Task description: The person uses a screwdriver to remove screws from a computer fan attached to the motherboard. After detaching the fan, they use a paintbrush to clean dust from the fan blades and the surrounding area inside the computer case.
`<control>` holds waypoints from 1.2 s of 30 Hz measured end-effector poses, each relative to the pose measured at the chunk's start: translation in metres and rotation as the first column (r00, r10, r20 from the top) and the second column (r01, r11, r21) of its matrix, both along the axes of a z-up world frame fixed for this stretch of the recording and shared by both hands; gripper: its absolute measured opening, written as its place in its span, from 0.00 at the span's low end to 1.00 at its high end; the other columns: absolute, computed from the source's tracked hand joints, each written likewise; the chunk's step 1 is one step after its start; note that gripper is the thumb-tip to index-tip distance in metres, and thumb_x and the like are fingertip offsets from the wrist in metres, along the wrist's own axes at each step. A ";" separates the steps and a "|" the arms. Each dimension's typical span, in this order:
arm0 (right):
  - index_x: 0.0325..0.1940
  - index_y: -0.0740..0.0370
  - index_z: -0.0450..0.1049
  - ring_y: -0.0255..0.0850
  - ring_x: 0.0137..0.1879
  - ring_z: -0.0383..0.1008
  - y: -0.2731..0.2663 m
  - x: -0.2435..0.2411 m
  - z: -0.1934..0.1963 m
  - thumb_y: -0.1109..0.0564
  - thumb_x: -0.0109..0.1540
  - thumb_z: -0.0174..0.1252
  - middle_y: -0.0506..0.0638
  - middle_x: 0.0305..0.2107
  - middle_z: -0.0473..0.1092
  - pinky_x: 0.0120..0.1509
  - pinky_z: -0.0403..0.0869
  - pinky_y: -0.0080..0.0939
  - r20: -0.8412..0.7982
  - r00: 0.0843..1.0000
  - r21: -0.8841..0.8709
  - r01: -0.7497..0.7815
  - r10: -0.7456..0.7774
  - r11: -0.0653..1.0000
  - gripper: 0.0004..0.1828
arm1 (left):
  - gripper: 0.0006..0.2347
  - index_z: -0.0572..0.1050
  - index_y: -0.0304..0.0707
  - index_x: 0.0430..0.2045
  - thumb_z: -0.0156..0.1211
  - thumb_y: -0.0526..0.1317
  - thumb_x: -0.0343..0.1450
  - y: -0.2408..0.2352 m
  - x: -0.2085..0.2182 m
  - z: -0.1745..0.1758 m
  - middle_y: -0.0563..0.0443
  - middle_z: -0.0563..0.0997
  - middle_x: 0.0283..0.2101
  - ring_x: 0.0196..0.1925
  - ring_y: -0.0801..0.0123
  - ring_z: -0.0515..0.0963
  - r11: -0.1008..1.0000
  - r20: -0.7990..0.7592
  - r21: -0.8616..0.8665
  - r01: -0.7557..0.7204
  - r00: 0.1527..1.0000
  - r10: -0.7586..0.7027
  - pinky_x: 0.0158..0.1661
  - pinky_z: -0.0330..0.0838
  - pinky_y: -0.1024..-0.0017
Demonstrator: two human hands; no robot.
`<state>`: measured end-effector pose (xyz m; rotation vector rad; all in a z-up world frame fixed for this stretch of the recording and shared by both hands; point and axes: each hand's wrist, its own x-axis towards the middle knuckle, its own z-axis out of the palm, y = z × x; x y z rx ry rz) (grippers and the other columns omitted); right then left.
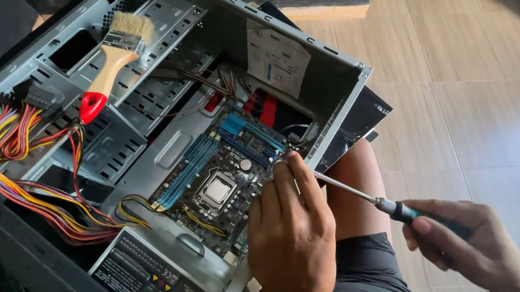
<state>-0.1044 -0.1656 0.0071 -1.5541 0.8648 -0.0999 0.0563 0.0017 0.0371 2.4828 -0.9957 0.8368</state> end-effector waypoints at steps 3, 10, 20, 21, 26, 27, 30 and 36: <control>0.51 0.63 0.80 0.35 0.31 0.82 0.005 0.003 -0.016 0.59 0.54 0.69 0.52 0.36 0.81 0.39 0.82 0.32 0.199 0.933 -0.848 0.011 0.299 0.529 0.21 | 0.11 0.76 0.26 0.50 0.55 0.35 0.78 0.000 0.000 0.000 0.39 0.83 0.44 0.41 0.61 0.83 1.000 0.009 0.024 0.002 1.000 -0.002 0.39 0.76 0.72; 0.42 0.66 0.81 0.40 0.32 0.80 0.007 0.005 -0.018 0.53 0.57 0.63 0.54 0.33 0.81 0.38 0.78 0.35 0.256 0.933 -0.754 0.028 0.254 0.657 0.15 | 0.11 0.75 0.28 0.50 0.54 0.37 0.78 0.001 -0.002 0.007 0.41 0.82 0.46 0.40 0.64 0.82 0.999 0.010 0.050 0.004 1.000 -0.004 0.37 0.75 0.73; 0.44 0.66 0.81 0.36 0.17 0.69 -0.001 0.005 -0.021 0.45 0.59 0.57 0.53 0.27 0.76 0.23 0.72 0.33 0.242 0.956 -0.705 0.055 0.168 0.707 0.22 | 0.09 0.74 0.31 0.50 0.56 0.34 0.77 0.001 -0.004 0.003 0.39 0.82 0.46 0.42 0.60 0.83 1.000 0.019 0.010 0.026 0.999 -0.026 0.41 0.77 0.69; 0.44 0.66 0.81 0.36 0.17 0.69 -0.002 0.006 -0.020 0.45 0.59 0.57 0.53 0.27 0.76 0.23 0.72 0.33 0.243 0.955 -0.703 0.053 0.170 0.709 0.22 | 0.09 0.74 0.31 0.50 0.56 0.34 0.77 0.002 -0.004 0.002 0.39 0.82 0.46 0.42 0.60 0.83 1.000 0.019 0.013 0.023 1.000 -0.023 0.41 0.77 0.69; 0.38 0.71 0.75 0.49 0.38 0.84 0.011 0.019 -0.008 0.65 0.52 0.71 0.64 0.34 0.78 0.44 0.83 0.39 0.436 0.827 -0.834 0.225 0.354 0.503 0.14 | 0.08 0.73 0.34 0.48 0.56 0.32 0.76 0.002 -0.005 -0.005 0.32 0.81 0.49 0.45 0.51 0.84 0.997 -0.022 -0.015 0.080 0.997 -0.080 0.45 0.79 0.64; 0.38 0.71 0.75 0.49 0.38 0.84 0.009 0.020 -0.010 0.65 0.52 0.71 0.64 0.34 0.78 0.44 0.83 0.39 0.437 0.826 -0.833 0.223 0.356 0.506 0.14 | 0.08 0.73 0.34 0.48 0.56 0.32 0.76 0.003 -0.005 -0.004 0.32 0.81 0.49 0.45 0.51 0.84 0.997 -0.021 -0.013 0.077 0.997 -0.077 0.45 0.79 0.64; 0.38 0.72 0.75 0.49 0.37 0.81 0.003 0.016 -0.016 0.66 0.51 0.72 0.65 0.35 0.77 0.43 0.81 0.40 0.444 0.807 -0.836 0.217 0.389 0.503 0.15 | 0.07 0.73 0.36 0.46 0.57 0.34 0.76 0.004 -0.005 0.000 0.29 0.81 0.49 0.45 0.48 0.84 0.993 -0.044 -0.006 0.116 0.992 -0.116 0.44 0.78 0.62; 0.41 0.71 0.78 0.34 0.16 0.69 -0.003 0.015 -0.018 0.62 0.60 0.60 0.54 0.21 0.76 0.25 0.74 0.27 0.372 0.899 -0.681 0.096 0.230 0.726 0.08 | 0.08 0.68 0.41 0.43 0.61 0.33 0.75 0.000 -0.003 0.008 0.32 0.81 0.46 0.42 0.53 0.84 0.995 -0.014 -0.001 0.095 0.995 -0.095 0.40 0.77 0.65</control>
